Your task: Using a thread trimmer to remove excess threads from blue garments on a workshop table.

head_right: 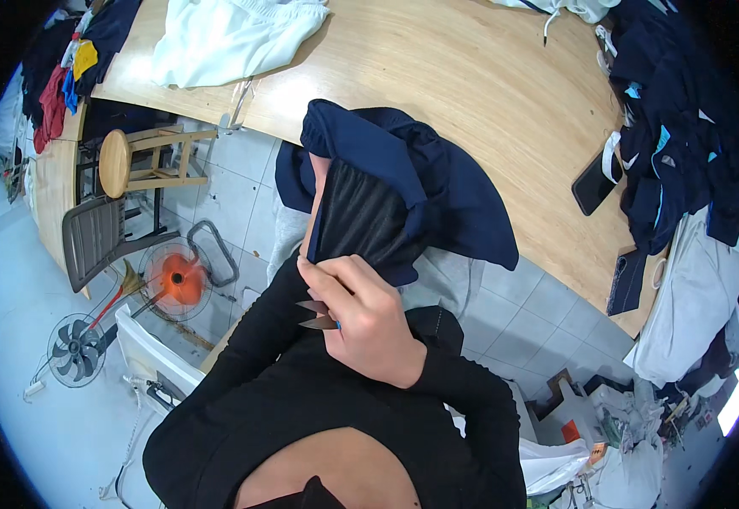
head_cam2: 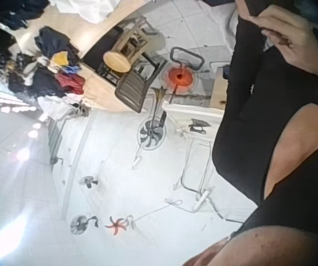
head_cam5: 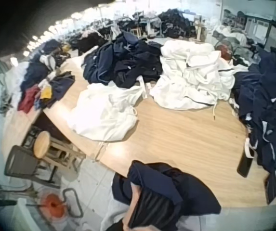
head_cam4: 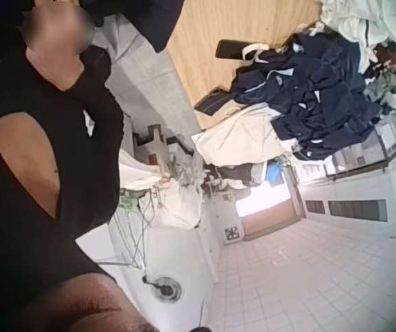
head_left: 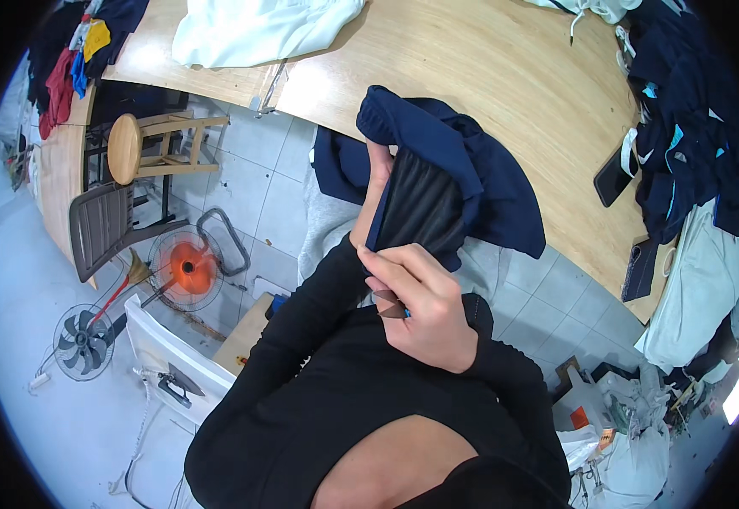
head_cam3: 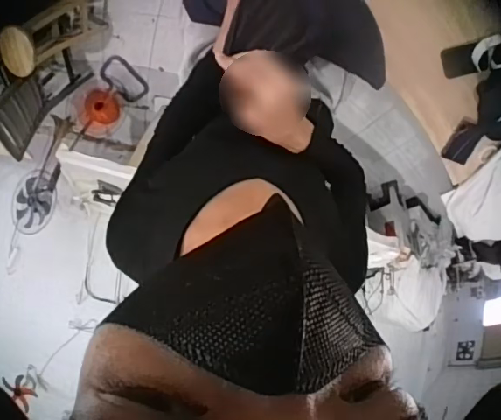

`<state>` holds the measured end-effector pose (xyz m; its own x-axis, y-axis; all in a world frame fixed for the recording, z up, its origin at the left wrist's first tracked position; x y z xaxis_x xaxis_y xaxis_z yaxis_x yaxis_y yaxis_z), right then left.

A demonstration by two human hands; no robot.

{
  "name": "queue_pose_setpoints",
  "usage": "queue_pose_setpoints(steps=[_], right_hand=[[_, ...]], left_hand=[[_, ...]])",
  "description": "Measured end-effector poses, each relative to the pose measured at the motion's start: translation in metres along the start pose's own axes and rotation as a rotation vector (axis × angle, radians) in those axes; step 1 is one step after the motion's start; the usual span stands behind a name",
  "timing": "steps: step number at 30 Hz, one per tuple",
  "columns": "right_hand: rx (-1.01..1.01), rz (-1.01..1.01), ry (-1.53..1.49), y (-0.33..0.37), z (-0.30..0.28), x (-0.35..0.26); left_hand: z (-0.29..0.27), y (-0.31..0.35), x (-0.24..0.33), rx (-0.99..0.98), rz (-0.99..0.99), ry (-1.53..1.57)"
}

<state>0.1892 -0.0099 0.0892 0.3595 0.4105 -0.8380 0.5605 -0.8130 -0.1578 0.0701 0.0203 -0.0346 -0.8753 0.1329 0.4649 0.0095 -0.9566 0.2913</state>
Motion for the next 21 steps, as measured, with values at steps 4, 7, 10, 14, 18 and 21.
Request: queue_pose_setpoints(steps=[4, 7, 10, 14, 18, 21], right_hand=[[-0.013, -0.001, 0.02, -0.003, 0.001, 0.006], [-0.012, -0.035, 0.006, -0.012, -0.002, 0.002], [-0.095, 0.038, -0.13, -0.024, -0.013, -0.003], [-0.109, 0.253, -0.202, -0.023, -0.04, 0.03], [0.148, 0.454, -0.182, -0.034, -0.07, 0.067], [0.276, 0.423, -0.133, -0.05, -0.08, 0.088]], left_hand=[[-0.003, -0.008, -0.001, 0.115, -0.044, 0.144], [0.003, -0.013, 0.006, 0.176, -0.059, 0.249], [0.003, -0.011, 0.011, 0.146, 0.013, 0.333], [-0.001, -0.006, 0.024, 0.023, 0.136, 0.172], [0.016, -0.004, 0.065, -0.038, 0.14, -0.267], [0.009, 0.0, 0.077, -0.029, 0.388, -0.559]])
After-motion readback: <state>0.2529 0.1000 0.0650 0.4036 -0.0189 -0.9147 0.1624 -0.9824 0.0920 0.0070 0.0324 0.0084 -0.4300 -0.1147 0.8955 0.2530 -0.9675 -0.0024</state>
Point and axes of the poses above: each hand's wrist, its own y-axis away from the middle knuckle, its own z-axis out of the palm, x = y × z, the point moved 3 cm from there along -y, towards the middle knuckle, and after that the axes turned 15 degrees about y, right-handed, at the moved point
